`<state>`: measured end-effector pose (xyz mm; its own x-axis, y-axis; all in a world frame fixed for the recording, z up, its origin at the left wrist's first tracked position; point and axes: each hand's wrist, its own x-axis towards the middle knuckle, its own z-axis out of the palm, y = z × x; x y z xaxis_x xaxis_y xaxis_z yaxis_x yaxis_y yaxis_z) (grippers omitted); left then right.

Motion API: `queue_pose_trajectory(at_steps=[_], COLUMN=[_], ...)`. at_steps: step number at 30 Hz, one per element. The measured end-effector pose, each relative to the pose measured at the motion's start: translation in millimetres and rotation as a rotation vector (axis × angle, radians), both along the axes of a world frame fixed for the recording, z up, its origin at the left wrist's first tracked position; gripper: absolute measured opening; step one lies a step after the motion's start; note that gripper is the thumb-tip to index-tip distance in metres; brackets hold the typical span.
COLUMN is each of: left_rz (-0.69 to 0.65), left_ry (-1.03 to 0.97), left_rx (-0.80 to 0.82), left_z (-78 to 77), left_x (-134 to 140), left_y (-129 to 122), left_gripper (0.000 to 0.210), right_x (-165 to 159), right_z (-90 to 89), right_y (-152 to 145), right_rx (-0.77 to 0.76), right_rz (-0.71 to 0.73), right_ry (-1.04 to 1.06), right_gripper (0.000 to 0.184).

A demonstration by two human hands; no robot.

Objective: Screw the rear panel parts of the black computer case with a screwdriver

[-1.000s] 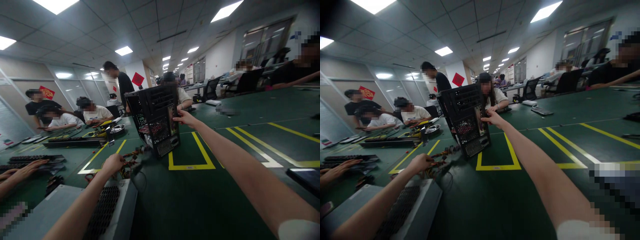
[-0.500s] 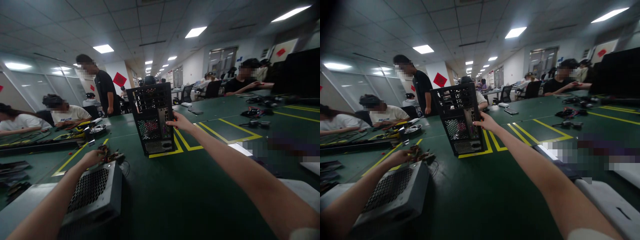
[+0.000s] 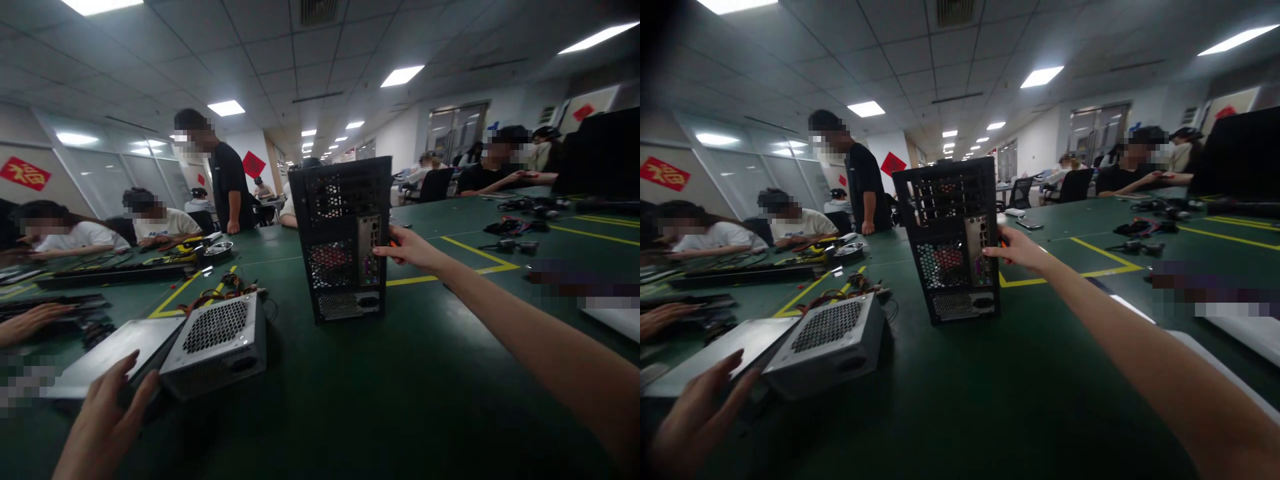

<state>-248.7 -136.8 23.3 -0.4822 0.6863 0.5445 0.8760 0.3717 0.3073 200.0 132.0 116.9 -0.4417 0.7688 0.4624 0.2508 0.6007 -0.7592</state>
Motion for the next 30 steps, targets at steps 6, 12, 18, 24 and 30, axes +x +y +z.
queue_pose_trajectory(at_steps=[6, 12, 18, 24, 30], left_rz=[-0.146, -0.237, -0.123, -0.243, -0.377], left_ry=[-0.162, -0.536, -1.099, -1.094, -0.974], left_rx=[0.11, 0.141, 0.195, 0.254, 0.455], left_z=[2.8, -7.0, 0.9, 24.2, 96.3], left_x=[24, 37, 53, 52, -13], left_y=[-9, 1, 9, 42, 131], left_gripper=[0.052, 0.055, 0.05, 0.047, 0.035], right_x=[17, -87, -216, -246, -311], right_z=[-7.2, -47.2, -96.1, -95.0, -47.2], right_y=[-81, -168, -129, -92, -34], right_rx=[0.342, 0.058, -0.414, -0.449, -0.467], right_rz=[-0.654, 0.069, 0.091, 0.087, 0.153], right_ry=[0.197, -0.152, -0.013, 0.289, 0.616], right_gripper=[0.025, 0.032, 0.052, 0.041, 0.036])
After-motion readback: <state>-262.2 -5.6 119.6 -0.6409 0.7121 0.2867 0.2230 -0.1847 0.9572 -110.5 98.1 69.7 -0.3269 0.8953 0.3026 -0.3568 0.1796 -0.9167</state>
